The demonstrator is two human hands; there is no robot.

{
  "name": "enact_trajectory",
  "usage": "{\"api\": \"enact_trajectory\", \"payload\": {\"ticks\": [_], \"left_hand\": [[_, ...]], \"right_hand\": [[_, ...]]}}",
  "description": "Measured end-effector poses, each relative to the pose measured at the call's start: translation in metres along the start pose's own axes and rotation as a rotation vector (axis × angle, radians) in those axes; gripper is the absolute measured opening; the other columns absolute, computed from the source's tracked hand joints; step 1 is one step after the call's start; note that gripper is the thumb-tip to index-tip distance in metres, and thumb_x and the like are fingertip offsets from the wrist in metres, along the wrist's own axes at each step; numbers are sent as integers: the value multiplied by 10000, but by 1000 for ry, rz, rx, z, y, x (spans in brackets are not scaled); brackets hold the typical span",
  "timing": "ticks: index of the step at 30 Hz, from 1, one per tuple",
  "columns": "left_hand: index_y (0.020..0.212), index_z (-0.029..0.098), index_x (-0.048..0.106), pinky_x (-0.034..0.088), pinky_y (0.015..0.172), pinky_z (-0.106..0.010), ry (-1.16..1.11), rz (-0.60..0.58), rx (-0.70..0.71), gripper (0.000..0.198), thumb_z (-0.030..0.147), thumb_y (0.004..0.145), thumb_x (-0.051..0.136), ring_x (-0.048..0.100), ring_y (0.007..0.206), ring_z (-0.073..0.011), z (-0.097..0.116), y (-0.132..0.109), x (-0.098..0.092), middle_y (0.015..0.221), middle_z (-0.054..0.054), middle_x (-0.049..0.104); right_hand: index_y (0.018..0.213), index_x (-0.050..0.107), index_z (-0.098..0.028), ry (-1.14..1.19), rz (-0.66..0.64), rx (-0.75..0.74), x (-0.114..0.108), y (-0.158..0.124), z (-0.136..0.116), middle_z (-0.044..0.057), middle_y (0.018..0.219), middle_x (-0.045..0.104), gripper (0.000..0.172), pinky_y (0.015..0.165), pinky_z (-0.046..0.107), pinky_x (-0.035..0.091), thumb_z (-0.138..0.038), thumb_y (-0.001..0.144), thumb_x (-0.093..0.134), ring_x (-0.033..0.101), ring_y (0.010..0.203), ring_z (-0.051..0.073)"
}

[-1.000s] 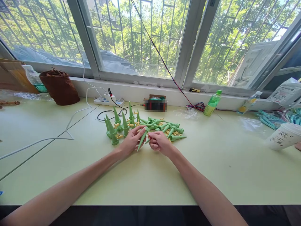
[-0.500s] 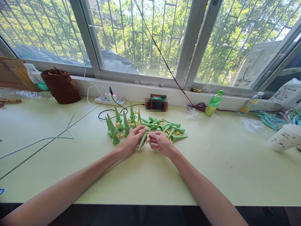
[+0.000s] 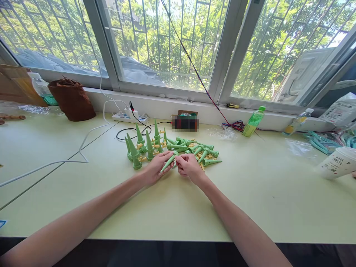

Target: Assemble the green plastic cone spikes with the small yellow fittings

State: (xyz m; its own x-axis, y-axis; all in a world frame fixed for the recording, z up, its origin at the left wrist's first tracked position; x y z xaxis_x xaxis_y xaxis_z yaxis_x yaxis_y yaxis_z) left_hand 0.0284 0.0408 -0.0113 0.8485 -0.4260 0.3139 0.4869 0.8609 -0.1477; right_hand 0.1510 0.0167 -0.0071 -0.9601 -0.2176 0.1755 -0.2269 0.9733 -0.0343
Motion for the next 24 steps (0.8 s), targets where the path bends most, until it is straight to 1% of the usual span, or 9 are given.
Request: {"api": "enact_trajectory", "payload": {"ticks": [2,5,8,10,17,24], "left_hand": [[724,148,537,186,299,-141,-5,-11,-22,265,367,856,605,366,358,-18,1,-1,1,582,14,544],[684,127,544,184,289,-126,-32,-26,-79,282,332,874,581,334,352,1,3,-2,1,587,11,534],[694,112,563,189,278,-106,-82,-40,-163,271,290,898,542,268,328,20,2,-5,1,581,19,512],[705,110,567,181,269,-96,-119,-62,-195,261,279,901,537,243,322,24,2,-5,0,574,24,496],[716,107,573,196,256,-75,-213,-142,-222,236,250,901,543,229,315,29,1,-3,0,586,18,502],[723,108,574,208,251,-66,-264,-139,-246,226,233,907,534,240,315,28,1,-4,0,591,14,506]], "right_hand": [[565,456,-169,-11,15,1,1,0,-1,-110,456,231,438,341,175,135,-480,741,709,243,343,21],[561,464,-170,-20,39,3,2,-1,-1,-111,442,229,432,333,177,130,-487,736,700,238,331,23],[552,470,-171,-45,64,-6,3,-2,-2,-104,424,248,426,322,178,129,-486,747,680,239,318,25],[538,469,-171,-69,86,-10,5,-3,-3,-94,410,279,423,314,179,128,-475,752,672,240,309,26],[512,464,-170,-72,152,-9,7,-6,-7,-79,402,306,425,304,174,131,-453,748,676,248,306,27],[515,473,-165,-81,164,-13,7,-7,-7,-74,413,304,433,310,173,131,-462,752,681,251,317,28]]}}
Point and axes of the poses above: each hand's wrist, its own y-axis towards the middle knuckle, its own x-axis out of the palm, z = x × y, the point moved 4 cm from there along y, towards the middle knuckle
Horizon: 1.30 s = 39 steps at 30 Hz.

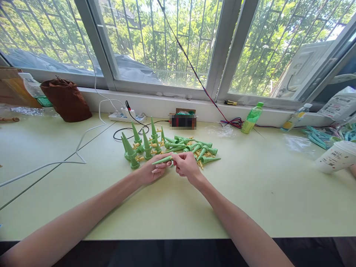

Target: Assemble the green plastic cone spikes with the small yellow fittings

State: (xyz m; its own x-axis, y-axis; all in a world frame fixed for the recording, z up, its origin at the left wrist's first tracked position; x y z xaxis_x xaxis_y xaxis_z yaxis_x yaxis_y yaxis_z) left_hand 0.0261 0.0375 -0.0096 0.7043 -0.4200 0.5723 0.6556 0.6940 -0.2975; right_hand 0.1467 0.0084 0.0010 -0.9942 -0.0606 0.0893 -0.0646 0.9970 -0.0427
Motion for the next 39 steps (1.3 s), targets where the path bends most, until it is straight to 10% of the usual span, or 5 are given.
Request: {"api": "enact_trajectory", "payload": {"ticks": [28,39], "left_hand": [[695,118,555,193,258,-86,77,17,16,252,260,902,542,224,316,25,1,-2,1,564,27,493],[850,176,566,274,313,-183,536,279,456,347,517,807,611,392,346,-61,11,-4,0,578,26,548]], "right_hand": [[502,479,-174,-77,18,-46,1,1,-3,-74,392,309,389,306,189,150,-427,753,634,267,298,38],[578,565,-170,-392,12,-295,-5,8,-7,-32,445,437,449,426,227,296,-529,847,556,378,400,82]]}}
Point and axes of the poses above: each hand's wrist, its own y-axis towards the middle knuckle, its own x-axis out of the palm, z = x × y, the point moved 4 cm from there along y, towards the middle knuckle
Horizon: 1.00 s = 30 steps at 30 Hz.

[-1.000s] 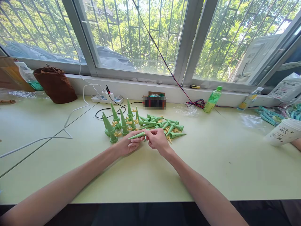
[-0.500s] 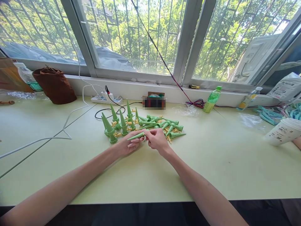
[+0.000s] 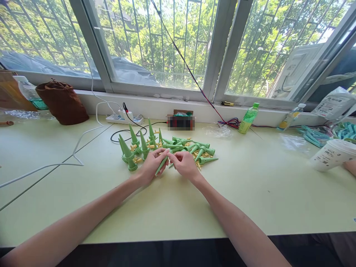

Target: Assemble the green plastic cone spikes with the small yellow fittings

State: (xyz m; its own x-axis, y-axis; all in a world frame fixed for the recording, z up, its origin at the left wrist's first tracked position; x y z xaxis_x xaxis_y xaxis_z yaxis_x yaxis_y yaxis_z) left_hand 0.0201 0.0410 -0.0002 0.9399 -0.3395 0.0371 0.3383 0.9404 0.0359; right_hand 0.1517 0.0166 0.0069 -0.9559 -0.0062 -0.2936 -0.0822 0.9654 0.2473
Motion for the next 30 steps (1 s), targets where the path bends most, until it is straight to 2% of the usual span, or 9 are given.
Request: {"api": "enact_trajectory", "payload": {"ticks": [3,6,9,11,15,18,22,30], "left_hand": [[937,186,564,304,357,-200,179,106,67,359,522,816,596,433,378,-87,2,0,-6,583,20,585],[941,193,565,362,462,-211,354,172,195,309,482,834,589,515,461,-118,6,-2,-8,557,19,599],[921,195,571,381,547,-228,483,193,299,265,444,835,601,545,502,-136,9,-4,-7,527,26,588],[925,196,579,368,554,-236,527,198,328,255,432,830,606,521,480,-136,9,-4,-6,523,31,585],[912,196,589,336,553,-242,540,212,318,231,402,812,618,481,461,-140,3,-1,-9,494,39,554],[928,196,578,314,545,-242,598,208,290,222,391,822,592,450,452,-138,0,0,-11,465,53,512],[987,192,548,281,509,-246,773,162,223,236,393,880,488,436,459,-147,-2,0,-10,480,55,490],[969,217,561,290,525,-256,998,142,228,198,347,909,424,460,515,-164,0,0,-10,543,27,506]], "right_hand": [[582,554,-178,-215,98,-123,-9,2,1,-1,497,512,449,505,244,329,-482,907,497,446,471,113],[688,596,-193,-329,198,-194,-16,4,3,16,588,581,327,552,260,338,-378,930,477,474,518,138],[818,645,-201,-383,195,-249,-17,6,7,42,759,662,167,616,270,380,-281,895,521,519,587,155],[887,664,-197,-413,171,-248,-14,7,11,57,851,687,149,662,280,407,-238,886,521,544,627,160],[987,689,-178,-456,89,-226,-5,7,16,89,966,686,210,721,292,440,-179,886,505,586,722,171],[1008,709,-179,-520,36,-214,-1,6,16,89,962,663,245,729,290,447,-143,888,498,591,761,171],[1040,718,-198,-590,29,-205,0,6,16,73,951,623,285,740,279,451,-116,898,485,592,798,163],[1026,725,-213,-662,-31,-200,2,5,18,64,942,596,323,765,270,462,-90,904,453,600,821,161]]}}
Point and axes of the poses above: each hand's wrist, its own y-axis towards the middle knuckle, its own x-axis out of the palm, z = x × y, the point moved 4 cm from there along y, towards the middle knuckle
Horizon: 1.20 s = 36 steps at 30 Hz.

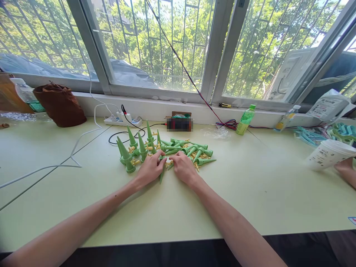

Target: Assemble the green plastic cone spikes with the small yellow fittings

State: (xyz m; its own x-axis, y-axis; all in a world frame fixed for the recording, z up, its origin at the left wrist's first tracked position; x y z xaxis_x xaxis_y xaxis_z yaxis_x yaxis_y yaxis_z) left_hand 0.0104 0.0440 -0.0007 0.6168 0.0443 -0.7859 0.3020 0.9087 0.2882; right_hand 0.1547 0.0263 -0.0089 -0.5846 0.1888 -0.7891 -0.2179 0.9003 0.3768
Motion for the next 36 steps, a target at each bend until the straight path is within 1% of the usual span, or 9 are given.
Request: {"api": "enact_trajectory", "payload": {"ticks": [4,9,14,19,26,29,32,34,36], "left_hand": [[980,222,573,304,548,-261,57,-10,-10,196,332,907,429,507,565,-179,1,0,-2,587,9,547],[1015,229,577,315,570,-262,96,21,-8,205,337,907,441,540,608,-192,3,-1,-4,592,6,560],[988,226,578,311,548,-254,63,49,1,187,340,901,457,508,541,-175,5,-1,-7,538,28,536],[967,216,593,337,573,-248,13,77,28,166,277,892,458,479,507,-153,7,-1,-9,531,36,545],[988,219,614,310,540,-244,-5,143,85,232,224,916,394,455,490,-146,10,-2,-11,517,40,495],[990,210,620,334,560,-243,-29,172,150,266,167,908,371,487,532,-139,11,-3,-11,599,24,549],[971,196,625,382,619,-244,-50,191,212,289,112,885,362,548,654,-143,13,-3,-11,763,-11,606],[973,190,625,408,648,-251,-56,207,217,271,134,896,372,565,705,-146,14,-3,-12,876,-34,615],[991,188,624,428,655,-261,-53,209,204,238,179,904,403,571,715,-147,15,-3,-11,969,-51,609]], "right_hand": [[1013,723,-203,-2,-31,9,2,-1,0,68,939,602,303,773,266,460,-103,911,456,601,837,165],[1000,705,-179,-6,-30,11,4,-1,1,79,963,614,274,790,264,456,-106,905,459,603,859,166],[950,687,-174,-18,-23,15,3,-2,0,74,949,617,236,757,258,449,-111,890,468,593,821,162],[913,670,-180,-32,-23,21,1,-2,-3,62,918,612,201,747,259,435,-102,856,494,581,814,167],[903,655,-187,-28,-21,15,1,-3,-3,54,923,600,180,729,252,427,-120,849,497,574,811,162],[919,655,-191,-30,-19,18,0,-3,-4,54,932,601,172,724,252,426,-138,849,507,577,813,161],[929,657,-197,-39,-14,22,0,-4,-5,51,932,603,164,716,254,424,-161,854,515,579,804,160],[933,657,-198,-40,-8,22,-1,-3,-6,51,937,605,159,718,256,424,-176,861,517,580,801,158],[940,656,-199,-37,-7,24,-1,-4,-6,54,948,609,154,719,256,426,-185,862,523,582,803,157]]}}
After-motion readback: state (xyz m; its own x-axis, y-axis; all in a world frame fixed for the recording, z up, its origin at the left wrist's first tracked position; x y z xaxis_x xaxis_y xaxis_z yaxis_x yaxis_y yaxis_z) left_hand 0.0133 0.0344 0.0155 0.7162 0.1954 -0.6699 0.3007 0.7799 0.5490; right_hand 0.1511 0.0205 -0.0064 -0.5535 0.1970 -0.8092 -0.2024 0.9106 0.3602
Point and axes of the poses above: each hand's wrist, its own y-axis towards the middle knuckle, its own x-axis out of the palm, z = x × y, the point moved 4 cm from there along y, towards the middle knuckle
